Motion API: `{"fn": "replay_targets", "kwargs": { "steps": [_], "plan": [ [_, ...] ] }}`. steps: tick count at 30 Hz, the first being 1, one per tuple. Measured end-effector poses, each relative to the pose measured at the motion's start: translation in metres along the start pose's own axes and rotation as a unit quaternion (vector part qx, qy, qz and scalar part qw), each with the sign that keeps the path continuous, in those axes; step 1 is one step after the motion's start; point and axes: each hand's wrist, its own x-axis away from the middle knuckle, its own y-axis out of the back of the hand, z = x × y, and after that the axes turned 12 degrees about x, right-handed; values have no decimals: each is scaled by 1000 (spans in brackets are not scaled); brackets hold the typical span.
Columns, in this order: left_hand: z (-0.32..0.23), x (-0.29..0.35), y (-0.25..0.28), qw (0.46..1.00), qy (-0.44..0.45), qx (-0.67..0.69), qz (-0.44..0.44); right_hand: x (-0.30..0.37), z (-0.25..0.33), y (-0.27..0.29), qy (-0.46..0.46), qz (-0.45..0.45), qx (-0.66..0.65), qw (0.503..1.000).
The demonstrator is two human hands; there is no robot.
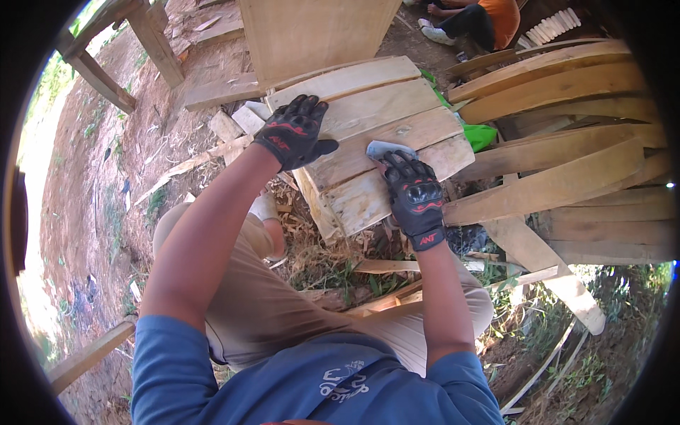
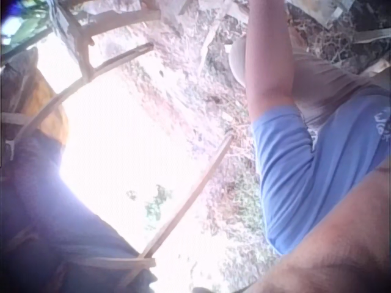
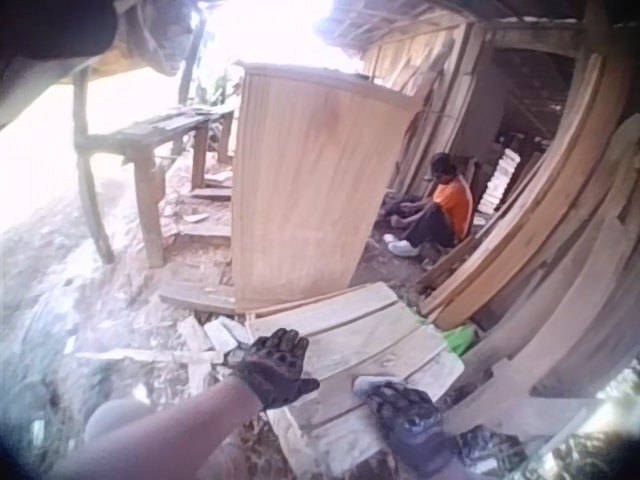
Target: The person sands a wooden box-like structure using a piece of sandpaper held in their gloved hands, rubbing the surfaces and edges repeatedly.
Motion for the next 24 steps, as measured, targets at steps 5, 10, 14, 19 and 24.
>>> {"fn": "replay_targets", "kwargs": {
  "steps": [5, 10, 14, 19, 24],
  "plan": [
    [14, -19, -42, 986, -59, 66, -141, 15, 38, 26, 19, -3, -66, 998],
    [3, -23, -50, 970, -64, 86, -217, 36, 61, 33, -12, 30, -58, 998],
    [2, -27, -47, 971, -61, 80, -218, -9, 63, 17, -37, -55, -82, 994],
    [4, -32, -42, 976, -47, 102, -186, -10, 66, 8, -36, -25, -111, 993],
    [6, -29, -42, 977, -45, 92, -189, 11, 73, 62, -13, 53, -181, 982]
  ]
}}
